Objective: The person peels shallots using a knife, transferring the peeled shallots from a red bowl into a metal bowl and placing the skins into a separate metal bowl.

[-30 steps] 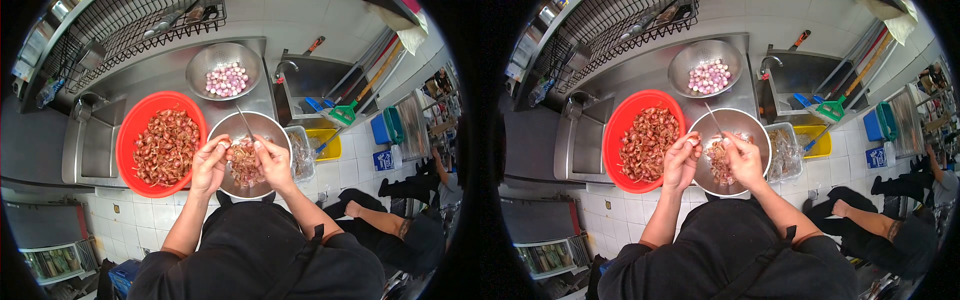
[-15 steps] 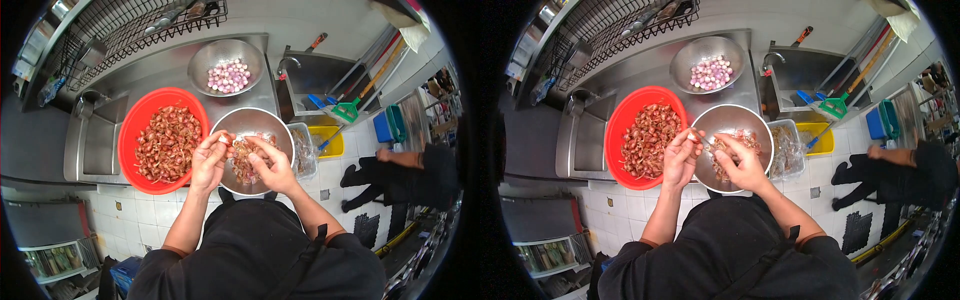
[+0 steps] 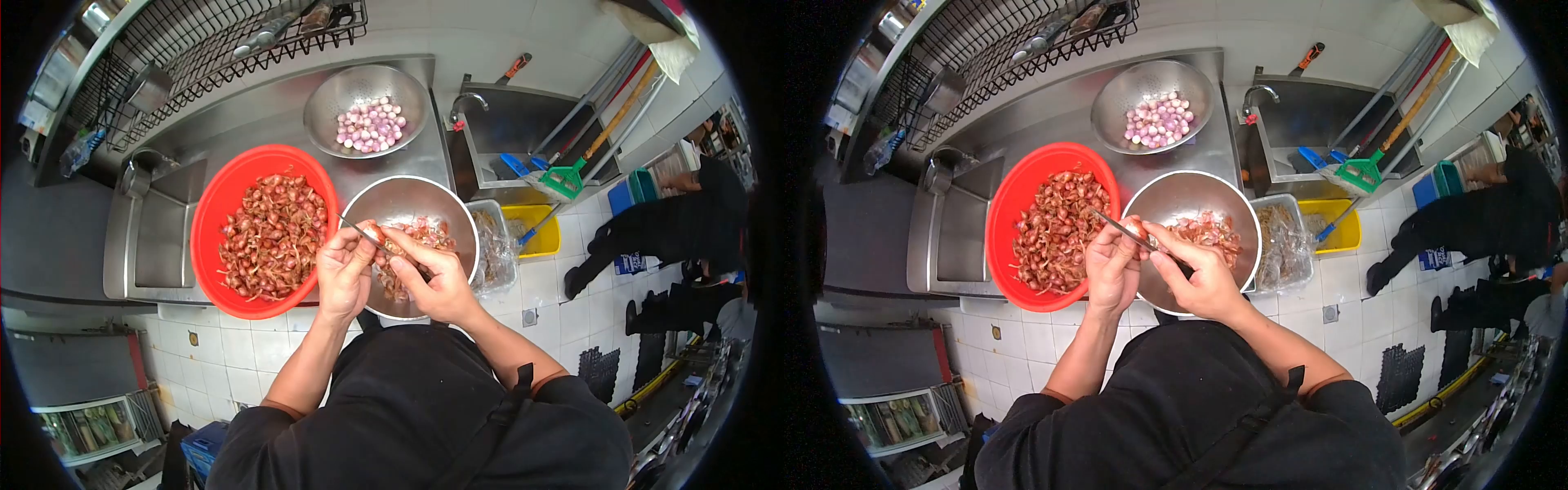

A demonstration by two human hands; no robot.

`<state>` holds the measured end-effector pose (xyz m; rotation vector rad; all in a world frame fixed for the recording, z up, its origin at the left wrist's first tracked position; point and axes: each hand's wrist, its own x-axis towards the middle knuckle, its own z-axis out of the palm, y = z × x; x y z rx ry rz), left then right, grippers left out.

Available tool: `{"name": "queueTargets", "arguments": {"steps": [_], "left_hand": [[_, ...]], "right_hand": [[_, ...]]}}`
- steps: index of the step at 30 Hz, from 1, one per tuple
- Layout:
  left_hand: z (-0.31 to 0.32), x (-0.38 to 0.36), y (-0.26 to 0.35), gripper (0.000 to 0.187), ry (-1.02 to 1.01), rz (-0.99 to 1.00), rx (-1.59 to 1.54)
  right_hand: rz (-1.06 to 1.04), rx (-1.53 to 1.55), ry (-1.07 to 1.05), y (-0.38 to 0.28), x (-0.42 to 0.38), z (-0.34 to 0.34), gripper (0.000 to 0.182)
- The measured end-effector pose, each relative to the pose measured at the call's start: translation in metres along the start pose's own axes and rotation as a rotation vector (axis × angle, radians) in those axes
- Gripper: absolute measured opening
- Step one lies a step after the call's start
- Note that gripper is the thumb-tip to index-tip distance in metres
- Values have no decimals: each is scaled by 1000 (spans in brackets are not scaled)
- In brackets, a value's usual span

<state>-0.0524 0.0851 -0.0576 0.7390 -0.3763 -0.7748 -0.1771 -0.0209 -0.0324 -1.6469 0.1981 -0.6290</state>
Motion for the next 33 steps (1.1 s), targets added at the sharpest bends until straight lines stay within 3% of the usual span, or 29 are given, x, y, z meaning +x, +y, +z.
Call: {"name": "queueTargets", "arguments": {"steps": [9, 12, 18, 19, 21, 25, 27, 31, 33], "left_hand": [[4, -3, -4, 22, 40, 60, -20], [0, -4, -2, 21, -18, 77, 51], [-1, -3, 8, 22, -78, -20, 16], [-2, -2, 7, 23, -81, -8, 29], [-5, -1, 6, 24, -85, 4, 43], [-3, -2, 6, 26, -61, 73, 154], [-3, -2, 8, 25, -47, 81, 216], [-6, -4, 11, 25, -130, 104, 247], [-7, -4, 13, 25, -149, 93, 263]], "right_hand": [[-140, -137, 42, -2, 3, 3, 36], [-94, -81, 40, -2, 4, 1, 33], [247, 194, 71, -5, 10, -11, 30], [247, 194, 70, -7, 10, -9, 30], [54, 78, 70, -11, 9, -6, 32], [140, 80, 4, -13, 4, -1, 33], [-133, -94, 44, -8, 7, 1, 32], [-71, -193, 22, -8, 7, -8, 30], [14, 14, 86, -4, 7, -8, 28]]}}
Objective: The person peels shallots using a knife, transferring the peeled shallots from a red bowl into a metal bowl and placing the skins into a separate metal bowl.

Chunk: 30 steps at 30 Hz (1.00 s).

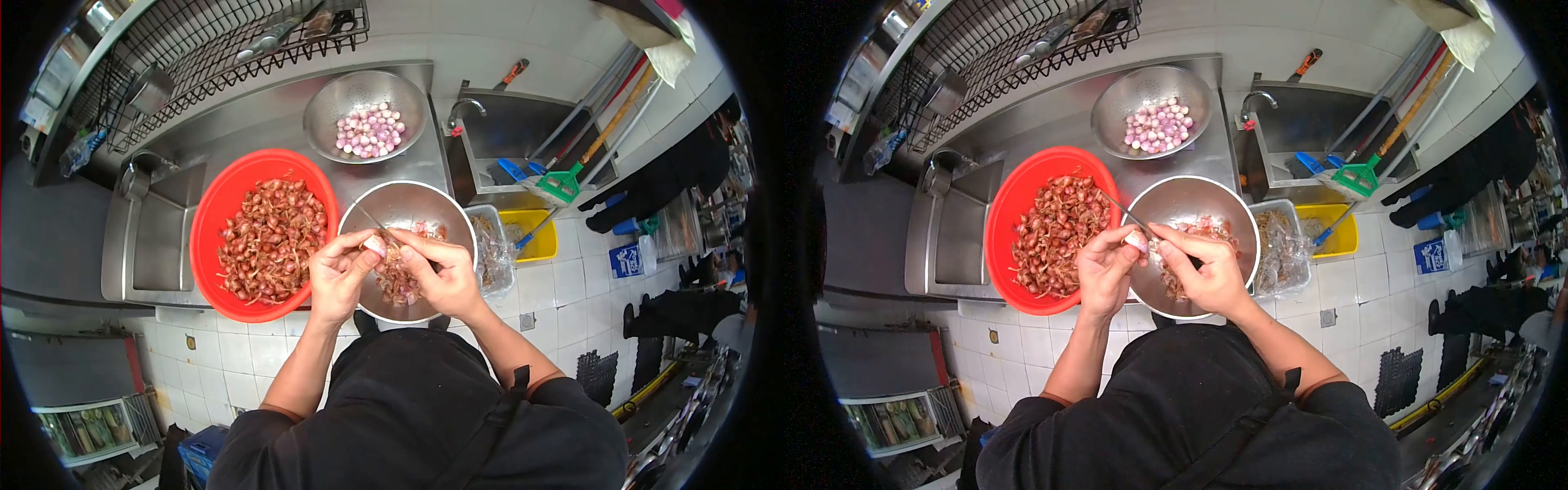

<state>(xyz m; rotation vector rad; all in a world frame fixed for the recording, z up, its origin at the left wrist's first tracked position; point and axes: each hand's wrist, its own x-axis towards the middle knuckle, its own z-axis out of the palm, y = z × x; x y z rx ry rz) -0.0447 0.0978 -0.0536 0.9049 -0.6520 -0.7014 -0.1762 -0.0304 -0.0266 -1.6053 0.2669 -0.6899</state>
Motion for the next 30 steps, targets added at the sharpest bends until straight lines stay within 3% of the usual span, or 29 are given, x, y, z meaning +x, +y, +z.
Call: {"name": "queueTargets", "arguments": {"steps": [2, 11, 18, 22, 26, 30], "left_hand": [[-1, 1, 1, 27, 23, -18, 30], [-1, 3, 6, 25, 39, 34, 111], [-4, 4, 11, 28, -23, 35, 161], [1, 5, 17, 32, -17, -88, -23], [-4, 8, 13, 35, -40, -165, -290], [-12, 8, -4, 34, -25, -119, -262]], "right_hand": [[61, 46, -17, -4, 0, -1, 29], [-85, -118, -112, -12, -3, 5, 32], [-57, -66, -4, 0, 0, 2, 31], [108, 19, 25, -5, 3, -3, 30], [90, 31, 28, -2, 4, -2, 30], [97, -39, 65, 7, 4, -3, 31]]}}
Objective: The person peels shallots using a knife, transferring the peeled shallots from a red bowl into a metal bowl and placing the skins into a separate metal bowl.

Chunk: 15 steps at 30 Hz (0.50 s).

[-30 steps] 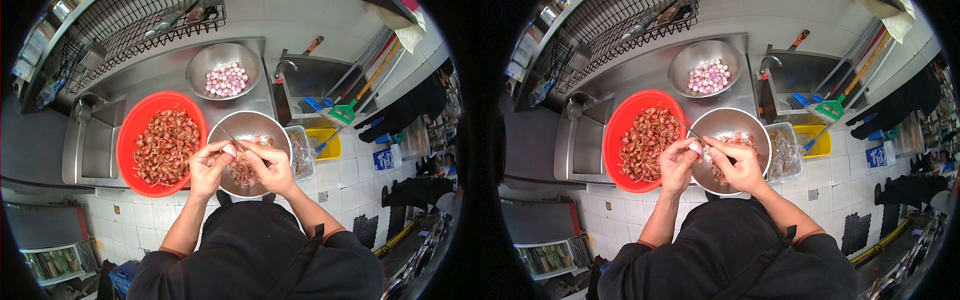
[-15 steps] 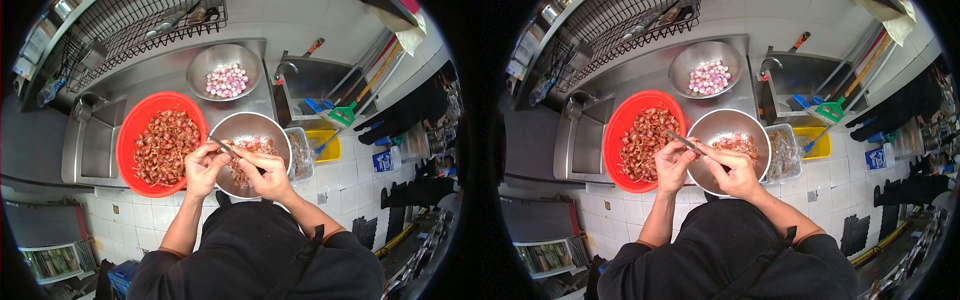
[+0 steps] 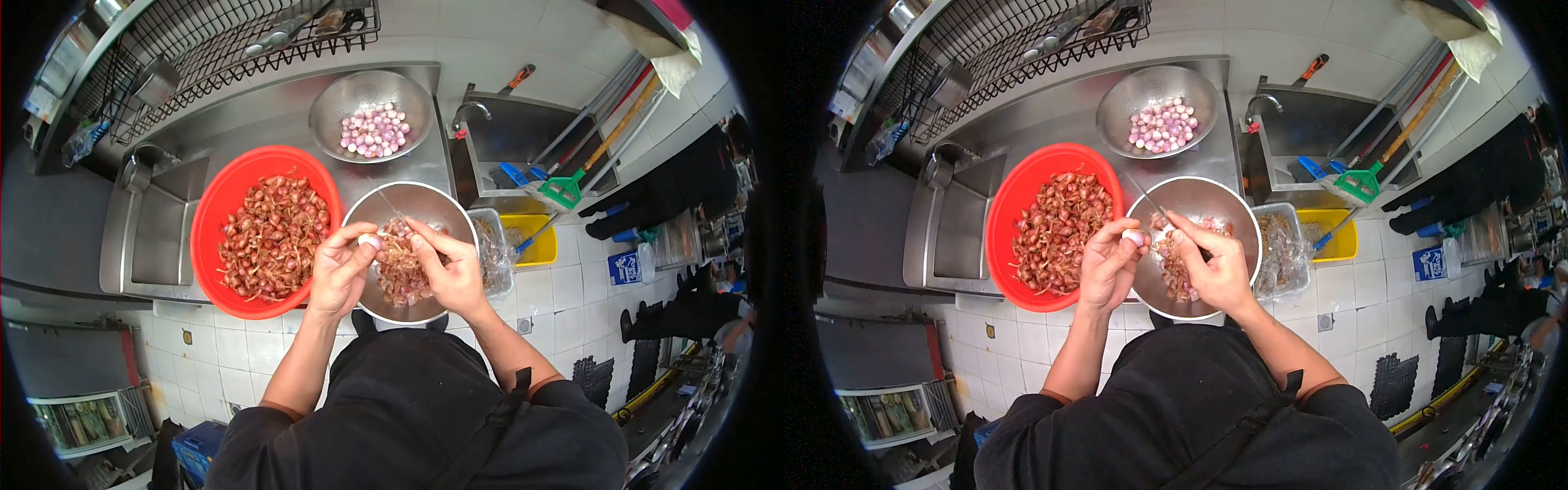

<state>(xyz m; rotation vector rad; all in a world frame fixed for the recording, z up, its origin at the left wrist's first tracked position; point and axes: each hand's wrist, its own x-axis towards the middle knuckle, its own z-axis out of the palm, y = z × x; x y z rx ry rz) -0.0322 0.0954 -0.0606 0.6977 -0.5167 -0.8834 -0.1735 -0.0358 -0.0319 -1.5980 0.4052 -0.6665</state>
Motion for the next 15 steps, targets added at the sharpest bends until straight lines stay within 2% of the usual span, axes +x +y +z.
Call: {"name": "queueTargets", "arguments": {"steps": [3, 5, 7, 8, 10, 15], "left_hand": [[4, 0, 4, 33, -1, -7, 76], [17, 0, 9, 30, 124, 24, 88], [11, -2, 3, 30, 115, 68, 131], [9, -3, 1, 31, 106, 113, 174], [13, -4, 1, 31, 96, 116, 219], [9, -7, 4, 30, 107, 151, 400]], "right_hand": [[18, -39, 8, 3, 2, -6, 33], [23, -72, -27, -5, -1, -8, 35], [284, -34, -136, -26, -9, -6, 41], [287, -34, -132, -23, -10, -3, 41], [-107, 8, -171, -15, -11, 7, 45], [-183, -87, -164, -16, -10, 7, 37]]}}
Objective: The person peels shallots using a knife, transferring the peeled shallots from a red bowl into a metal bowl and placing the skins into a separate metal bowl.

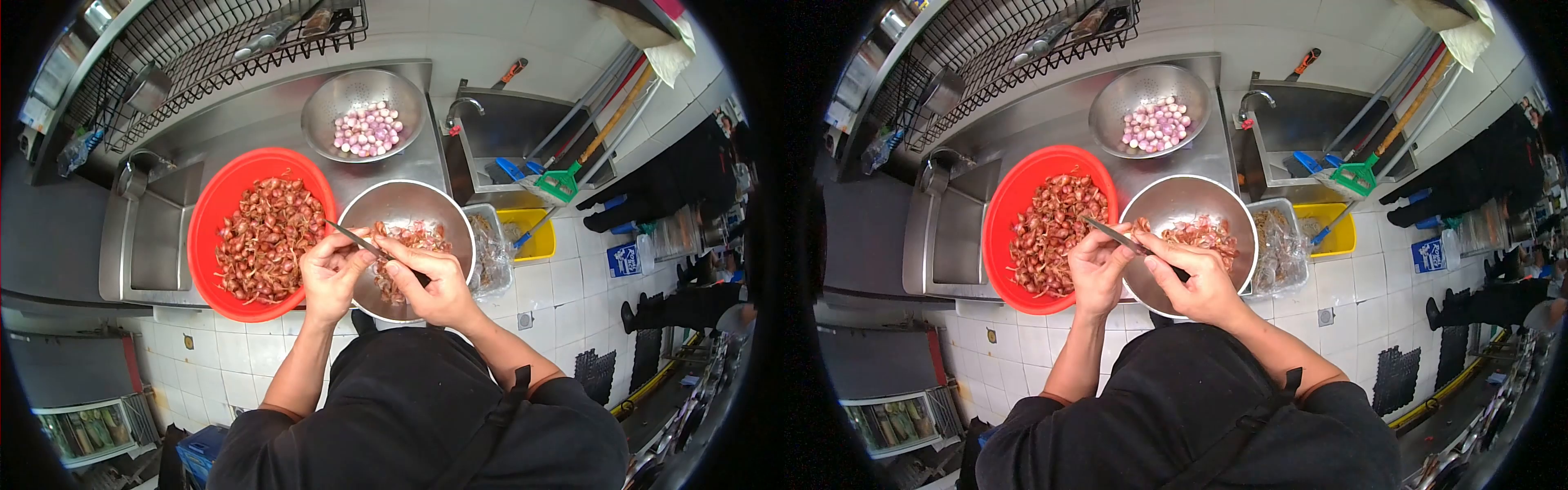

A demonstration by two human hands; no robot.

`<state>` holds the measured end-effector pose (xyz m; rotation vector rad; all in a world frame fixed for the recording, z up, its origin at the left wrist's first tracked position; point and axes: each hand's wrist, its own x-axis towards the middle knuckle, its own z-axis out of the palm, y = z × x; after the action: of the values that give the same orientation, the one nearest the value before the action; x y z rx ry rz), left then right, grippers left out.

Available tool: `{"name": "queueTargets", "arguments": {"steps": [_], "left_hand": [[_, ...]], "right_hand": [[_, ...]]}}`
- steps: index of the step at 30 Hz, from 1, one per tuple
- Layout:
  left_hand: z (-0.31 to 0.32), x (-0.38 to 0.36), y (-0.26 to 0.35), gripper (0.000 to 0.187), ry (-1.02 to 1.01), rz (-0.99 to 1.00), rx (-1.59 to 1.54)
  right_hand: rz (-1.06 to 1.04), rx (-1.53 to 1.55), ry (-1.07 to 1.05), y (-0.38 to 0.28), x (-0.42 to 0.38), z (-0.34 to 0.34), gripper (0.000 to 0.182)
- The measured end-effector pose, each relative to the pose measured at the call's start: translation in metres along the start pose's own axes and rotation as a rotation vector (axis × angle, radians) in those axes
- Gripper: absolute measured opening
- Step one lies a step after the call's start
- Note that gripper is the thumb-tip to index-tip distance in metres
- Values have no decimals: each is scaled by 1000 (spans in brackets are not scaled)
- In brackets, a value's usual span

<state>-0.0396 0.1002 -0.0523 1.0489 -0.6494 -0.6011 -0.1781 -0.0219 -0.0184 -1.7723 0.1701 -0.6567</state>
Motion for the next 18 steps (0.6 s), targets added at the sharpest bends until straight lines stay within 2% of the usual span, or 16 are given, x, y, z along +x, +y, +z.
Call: {"name": "queueTargets", "arguments": {"steps": [3, 6, 8, 11, 15, 18], "left_hand": [[-1, -1, 1, 29, -65, 26, 62], [5, 0, 5, 30, -37, -40, -90], [6, 2, 8, 32, -76, -124, -308], [2, 4, 6, 32, -127, -216, -437], [2, 3, -3, 31, -118, -187, -456], [-4, 3, -11, 29, -101, -140, -328]], "right_hand": [[31, -17, -19, 1, -1, -3, 34], [82, 135, 2, 3, -1, -3, 34], [188, 259, 31, 2, -1, -4, 32], [235, 232, 29, 2, -1, -6, 32], [220, 260, 38, 3, -2, -6, 33], [303, 240, 58, 8, -1, -7, 33]]}}
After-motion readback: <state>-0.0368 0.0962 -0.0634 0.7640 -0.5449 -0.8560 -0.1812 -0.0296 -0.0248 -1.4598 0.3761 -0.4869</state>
